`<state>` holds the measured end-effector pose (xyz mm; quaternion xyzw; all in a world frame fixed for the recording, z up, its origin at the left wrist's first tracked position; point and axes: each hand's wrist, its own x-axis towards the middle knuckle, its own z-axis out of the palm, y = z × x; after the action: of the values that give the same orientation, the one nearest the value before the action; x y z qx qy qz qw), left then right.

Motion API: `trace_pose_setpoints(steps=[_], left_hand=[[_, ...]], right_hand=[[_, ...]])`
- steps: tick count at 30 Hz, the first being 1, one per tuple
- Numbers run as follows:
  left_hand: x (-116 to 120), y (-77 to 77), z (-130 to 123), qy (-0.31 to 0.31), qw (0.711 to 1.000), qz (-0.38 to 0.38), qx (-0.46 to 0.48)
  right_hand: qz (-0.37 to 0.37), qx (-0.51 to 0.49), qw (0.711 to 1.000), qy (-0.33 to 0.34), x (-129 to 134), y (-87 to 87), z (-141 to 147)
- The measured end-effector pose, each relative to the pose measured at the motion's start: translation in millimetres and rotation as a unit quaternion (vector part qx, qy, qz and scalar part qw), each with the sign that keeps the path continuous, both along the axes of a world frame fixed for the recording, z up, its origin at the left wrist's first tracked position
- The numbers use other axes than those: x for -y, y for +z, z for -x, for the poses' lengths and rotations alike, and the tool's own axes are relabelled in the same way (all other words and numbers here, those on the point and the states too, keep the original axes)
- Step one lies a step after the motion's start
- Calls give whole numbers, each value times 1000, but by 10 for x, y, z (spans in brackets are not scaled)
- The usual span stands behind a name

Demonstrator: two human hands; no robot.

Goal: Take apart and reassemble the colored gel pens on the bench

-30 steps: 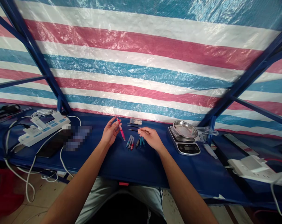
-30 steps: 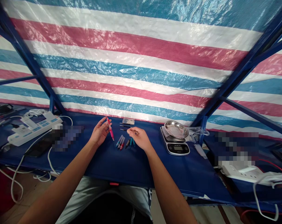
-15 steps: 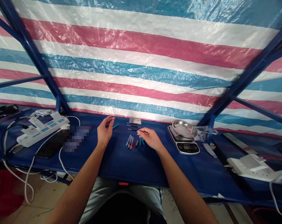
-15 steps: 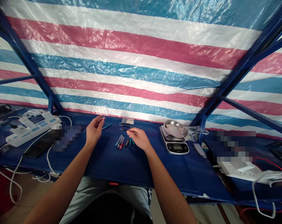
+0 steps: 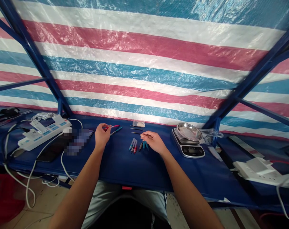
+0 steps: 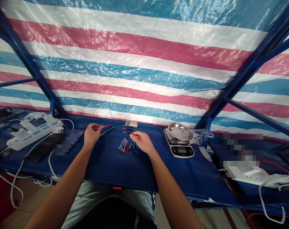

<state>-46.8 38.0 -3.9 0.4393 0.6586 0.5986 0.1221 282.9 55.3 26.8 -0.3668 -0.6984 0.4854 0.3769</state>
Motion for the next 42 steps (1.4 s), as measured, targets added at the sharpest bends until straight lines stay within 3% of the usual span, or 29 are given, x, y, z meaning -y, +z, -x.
trace_pose_setpoints(steps=[2, 8, 13, 15, 18, 21, 27, 35, 42], left_hand=[[26, -30, 29, -11, 998, 27, -53], [68, -37, -12, -36, 994, 15, -104], [93, 83, -210, -31, 983, -10, -180], [108, 112, -362, -114, 977, -13, -182], [142, 113, -603, -271, 944, 33, -183], [180, 101, -751, -320, 918, 54, -226], [180, 78, -747, -336, 907, 56, -247], [60, -20, -715, -273, 929, 55, -242], [34, -2, -674, -251, 929, 59, -267]], right_hand=[[-1, 3, 1000, 3, -19, -34, -8], [-29, 16, 999, -6, -42, -68, -31], [-135, 108, 983, -56, -79, -66, -63], [-190, 159, 966, -79, -122, -94, -75], [-228, 202, 948, -95, -210, -168, -85], [-217, 226, 944, -106, -306, -255, -89], [-202, 248, 942, -100, -437, -332, -73], [-212, 257, 940, -72, -446, -302, -98], [-216, 250, 943, -40, -446, -293, -147]])
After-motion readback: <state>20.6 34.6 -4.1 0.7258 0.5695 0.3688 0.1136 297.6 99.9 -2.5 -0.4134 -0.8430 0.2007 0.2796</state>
